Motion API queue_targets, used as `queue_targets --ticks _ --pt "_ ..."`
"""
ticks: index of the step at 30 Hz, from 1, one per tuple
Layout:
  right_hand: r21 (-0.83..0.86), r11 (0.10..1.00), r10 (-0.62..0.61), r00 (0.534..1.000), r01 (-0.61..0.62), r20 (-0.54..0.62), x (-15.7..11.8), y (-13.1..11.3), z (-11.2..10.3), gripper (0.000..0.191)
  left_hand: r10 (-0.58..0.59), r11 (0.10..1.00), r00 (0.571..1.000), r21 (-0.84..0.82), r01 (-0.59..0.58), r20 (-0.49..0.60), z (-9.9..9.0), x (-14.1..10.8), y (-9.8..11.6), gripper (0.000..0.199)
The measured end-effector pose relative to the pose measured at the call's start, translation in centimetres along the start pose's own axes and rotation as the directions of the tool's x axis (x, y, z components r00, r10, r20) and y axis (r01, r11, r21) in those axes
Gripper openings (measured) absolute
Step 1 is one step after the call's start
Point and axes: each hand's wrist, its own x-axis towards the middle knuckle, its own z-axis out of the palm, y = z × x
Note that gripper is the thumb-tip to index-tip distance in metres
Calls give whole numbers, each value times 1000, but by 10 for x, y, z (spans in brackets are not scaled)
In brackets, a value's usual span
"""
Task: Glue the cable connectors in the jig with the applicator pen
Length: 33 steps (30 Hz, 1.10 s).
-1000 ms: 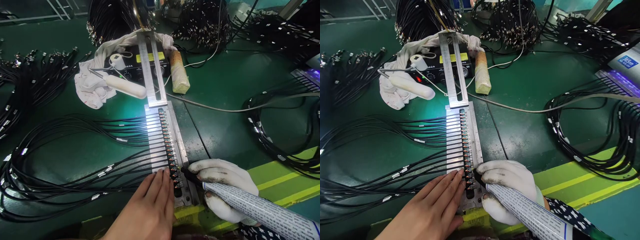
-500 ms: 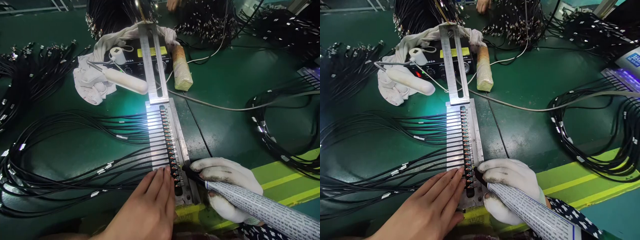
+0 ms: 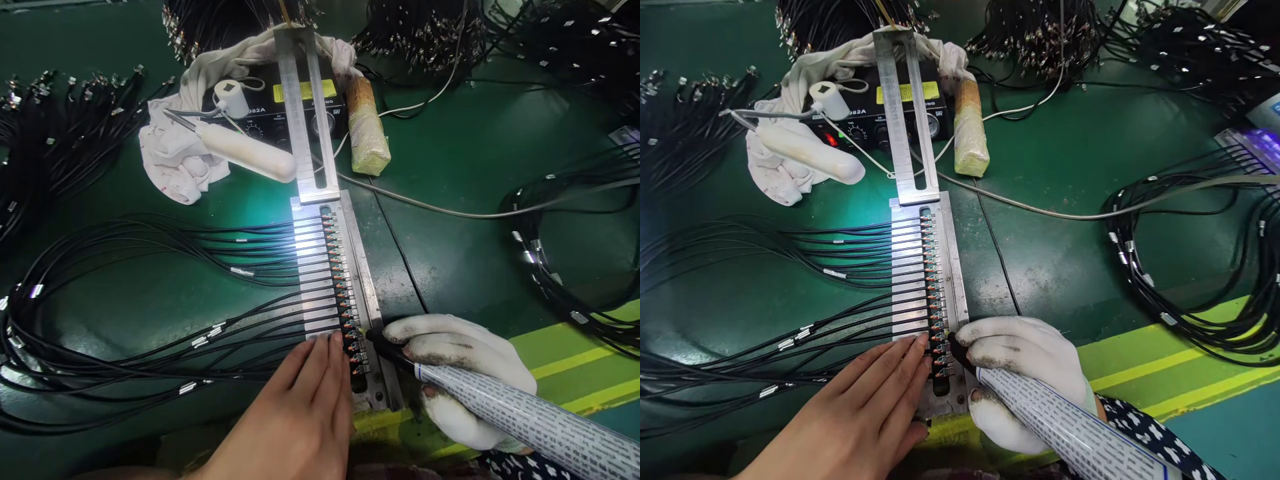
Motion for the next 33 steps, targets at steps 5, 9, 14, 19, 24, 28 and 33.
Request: queue_targets --ticks 5,9,14,19,24,28,33 --pt "5 1000 12 1000 -12 14 2 0 -1 19 24 1000 999 -13 -24 28 -1 0 -2 35" --pt "14 1000 17 1000 -18 2 0 0 0 20 1 1000 1000 -18 -1 6 1 1 -1 35" --pt "24 999 24 1000 -24 -2 0 1 1 20 2 1000 1000 -15 -2 -1 2 1 0 36" --pt "13 1000 -6 1000 6 -5 2 1 0 19 14 1000 997 0 -14 -74 5 1 0 41" --pt "-6 1000 9 998 -9 -69 -4 -10 -3 18 -18 1000 999 -11 17 -38 2 -4 6 41" --pt "-33 999 10 999 -12 -49 -8 -17 -2 19 -9 1000 998 -16 8 -59 2 -5 10 40" --pt "-71 997 5 1000 -6 -18 -8 -15 4 18 1 1000 994 -21 -3 -112 8 -3 9 40"
